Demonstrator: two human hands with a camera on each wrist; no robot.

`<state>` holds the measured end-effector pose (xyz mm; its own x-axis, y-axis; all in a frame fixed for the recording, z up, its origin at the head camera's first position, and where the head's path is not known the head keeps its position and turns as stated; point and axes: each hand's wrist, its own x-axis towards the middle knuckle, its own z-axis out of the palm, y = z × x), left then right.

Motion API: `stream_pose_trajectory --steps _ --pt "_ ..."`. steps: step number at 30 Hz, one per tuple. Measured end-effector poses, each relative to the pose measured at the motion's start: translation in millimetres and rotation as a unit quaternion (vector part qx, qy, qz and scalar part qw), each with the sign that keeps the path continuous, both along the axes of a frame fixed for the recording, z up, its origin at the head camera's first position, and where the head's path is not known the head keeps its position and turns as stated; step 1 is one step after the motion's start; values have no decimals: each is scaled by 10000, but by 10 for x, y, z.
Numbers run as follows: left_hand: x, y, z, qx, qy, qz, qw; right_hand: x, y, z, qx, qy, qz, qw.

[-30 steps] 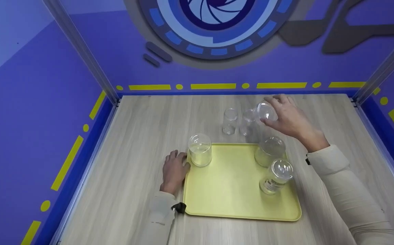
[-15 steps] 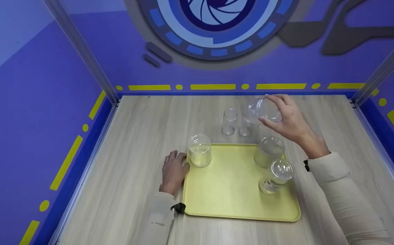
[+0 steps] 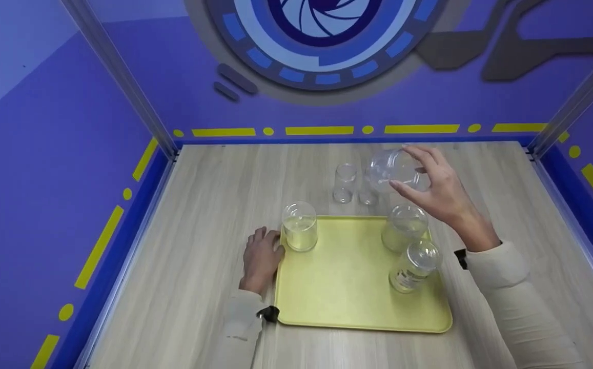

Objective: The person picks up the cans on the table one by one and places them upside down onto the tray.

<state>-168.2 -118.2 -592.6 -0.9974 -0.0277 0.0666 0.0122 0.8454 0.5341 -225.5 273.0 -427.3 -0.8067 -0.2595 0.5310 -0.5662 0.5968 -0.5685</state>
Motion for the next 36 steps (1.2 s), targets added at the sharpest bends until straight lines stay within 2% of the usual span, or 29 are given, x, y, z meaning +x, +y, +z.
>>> stream_pose_trajectory --steps 8,16,24,30,36 --pt "-8 14 3 32 -152 65 9999 110 17 2 -262 -34 -31 9996" --pt "3 -7 -13 164 -14 4 9999 173 8 -11 -447 199 85 9988" --pt "13 -3 -1 111 -71 0 9999 211 -7 -8 -459 286 116 9985" --pt "9 -4 -4 99 62 -28 9999 223 -11 12 -430 377 143 9983" --pt "6 -10 -11 106 38 -12 9999 227 -14 21 -412 433 183 9980"
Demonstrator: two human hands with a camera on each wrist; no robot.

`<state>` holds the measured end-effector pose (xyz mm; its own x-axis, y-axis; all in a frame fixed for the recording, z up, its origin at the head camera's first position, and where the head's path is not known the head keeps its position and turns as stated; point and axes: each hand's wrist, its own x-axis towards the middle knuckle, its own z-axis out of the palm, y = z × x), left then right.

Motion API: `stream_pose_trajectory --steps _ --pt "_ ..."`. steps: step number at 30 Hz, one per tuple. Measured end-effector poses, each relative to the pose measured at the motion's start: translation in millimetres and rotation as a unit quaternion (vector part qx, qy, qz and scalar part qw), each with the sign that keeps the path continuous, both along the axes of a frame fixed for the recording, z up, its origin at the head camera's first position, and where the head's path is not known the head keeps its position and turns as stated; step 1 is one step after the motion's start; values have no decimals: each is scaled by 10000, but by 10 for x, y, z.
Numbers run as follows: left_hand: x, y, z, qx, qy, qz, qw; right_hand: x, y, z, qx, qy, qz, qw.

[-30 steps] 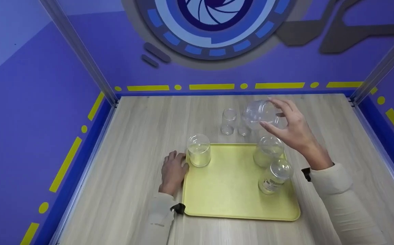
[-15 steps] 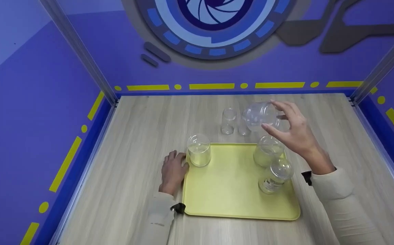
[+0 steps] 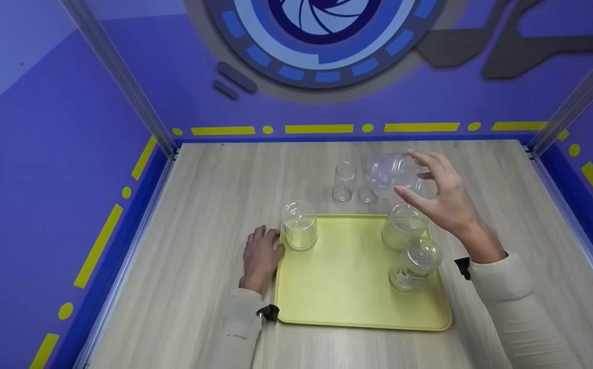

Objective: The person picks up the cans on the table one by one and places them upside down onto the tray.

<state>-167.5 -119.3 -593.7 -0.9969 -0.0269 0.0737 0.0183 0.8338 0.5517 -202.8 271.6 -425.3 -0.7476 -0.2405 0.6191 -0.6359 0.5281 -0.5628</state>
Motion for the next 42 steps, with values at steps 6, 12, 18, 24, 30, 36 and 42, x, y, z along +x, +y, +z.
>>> stream_pose_trajectory --steps 6,12,18,24,30,36,42 --pt "-4 1 -9 -13 73 -63 10000 -4 4 4 -26 65 40 10000" --pt "0 1 12 -31 -21 -55 10000 3 11 7 -19 82 85 9999" --pt "-6 5 17 -5 -115 -33 9999 13 8 7 -17 37 59 10000" --pt "-5 1 9 8 45 -68 10000 10 2 13 25 1 36 10000" --pt "-4 -1 4 32 55 -61 10000 5 3 14 13 49 45 10000" --pt "-3 6 17 -1 0 -55 10000 20 13 13 52 -34 -34 10000" --pt "-4 13 19 -61 -72 -22 10000 50 5 16 77 -256 -53 9996"
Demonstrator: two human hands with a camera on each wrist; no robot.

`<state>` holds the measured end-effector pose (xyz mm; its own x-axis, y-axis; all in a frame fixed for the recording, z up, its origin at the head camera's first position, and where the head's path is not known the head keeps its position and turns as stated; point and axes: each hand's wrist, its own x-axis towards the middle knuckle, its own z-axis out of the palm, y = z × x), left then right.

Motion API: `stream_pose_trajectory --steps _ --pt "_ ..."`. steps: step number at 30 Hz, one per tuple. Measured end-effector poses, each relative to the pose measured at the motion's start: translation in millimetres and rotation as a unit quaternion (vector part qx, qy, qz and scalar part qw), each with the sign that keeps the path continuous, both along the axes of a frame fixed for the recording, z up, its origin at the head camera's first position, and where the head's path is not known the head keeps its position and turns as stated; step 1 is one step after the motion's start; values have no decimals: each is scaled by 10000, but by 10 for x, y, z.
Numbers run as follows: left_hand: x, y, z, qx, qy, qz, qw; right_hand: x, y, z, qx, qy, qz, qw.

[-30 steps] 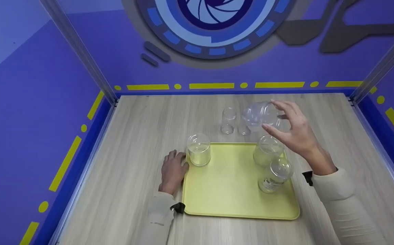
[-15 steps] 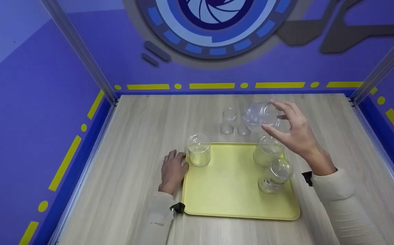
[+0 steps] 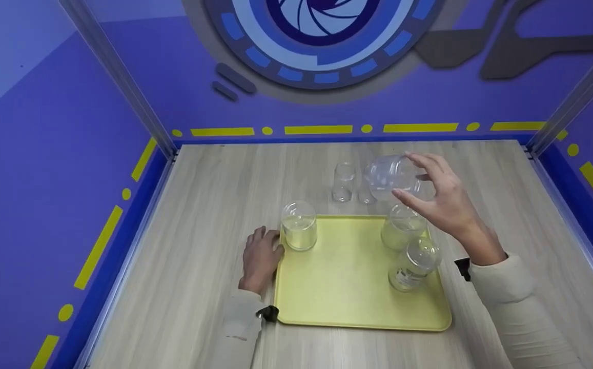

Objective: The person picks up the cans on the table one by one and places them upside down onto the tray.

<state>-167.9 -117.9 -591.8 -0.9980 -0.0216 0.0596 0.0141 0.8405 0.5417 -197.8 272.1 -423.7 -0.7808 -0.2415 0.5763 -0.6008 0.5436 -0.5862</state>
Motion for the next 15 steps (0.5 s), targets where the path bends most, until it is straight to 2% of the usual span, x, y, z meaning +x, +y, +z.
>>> stream_pose_trajectory --steps 8,15 --pt "12 -1 -10 -55 -19 9 10000 35 -64 -8 -75 118 109 9998" --pt "10 -14 -15 14 76 -13 10000 40 -108 -44 -433 144 331 9984"
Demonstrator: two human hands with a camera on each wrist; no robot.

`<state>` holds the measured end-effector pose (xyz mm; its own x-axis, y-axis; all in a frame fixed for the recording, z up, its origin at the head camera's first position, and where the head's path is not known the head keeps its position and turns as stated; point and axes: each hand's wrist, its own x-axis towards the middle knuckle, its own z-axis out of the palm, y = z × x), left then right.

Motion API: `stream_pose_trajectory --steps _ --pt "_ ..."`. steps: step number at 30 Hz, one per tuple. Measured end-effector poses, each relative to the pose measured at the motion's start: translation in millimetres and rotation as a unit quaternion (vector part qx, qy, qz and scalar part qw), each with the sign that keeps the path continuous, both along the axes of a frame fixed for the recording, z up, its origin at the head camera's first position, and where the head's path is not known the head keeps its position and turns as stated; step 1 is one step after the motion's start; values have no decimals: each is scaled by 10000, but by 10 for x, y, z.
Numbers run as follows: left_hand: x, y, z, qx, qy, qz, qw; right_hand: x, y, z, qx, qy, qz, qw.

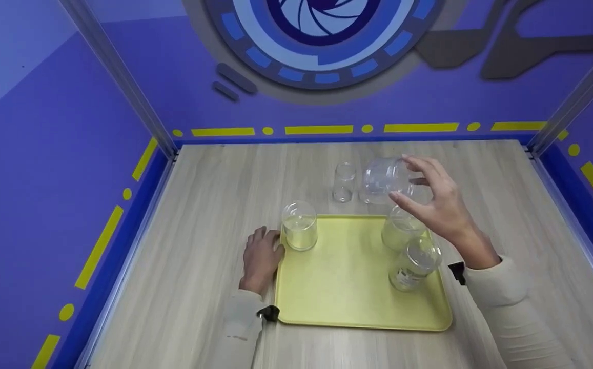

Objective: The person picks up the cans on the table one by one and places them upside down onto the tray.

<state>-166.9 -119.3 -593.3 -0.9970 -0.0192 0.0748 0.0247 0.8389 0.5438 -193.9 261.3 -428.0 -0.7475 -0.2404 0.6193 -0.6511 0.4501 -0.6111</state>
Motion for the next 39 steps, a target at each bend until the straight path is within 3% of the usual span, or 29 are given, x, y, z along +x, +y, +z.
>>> stream_pose_trajectory --steps 4,11,20,32,39 --pt "1 -4 11 55 -70 34 10000 37 -46 23 -237 -90 47 9997" --pt "-13 -7 15 132 -77 25 9999 165 -170 191 -623 -139 196 9978" --pt "-6 -5 2 47 -81 0 10000 83 -85 -16 -1010 -462 427 9929" --pt "-14 -6 6 118 -176 23 9998 171 -140 -57 -1841 -1084 573 9752" --pt "0 -8 8 131 -89 -5 9999 199 -160 -106 -2076 -1309 606 9675"
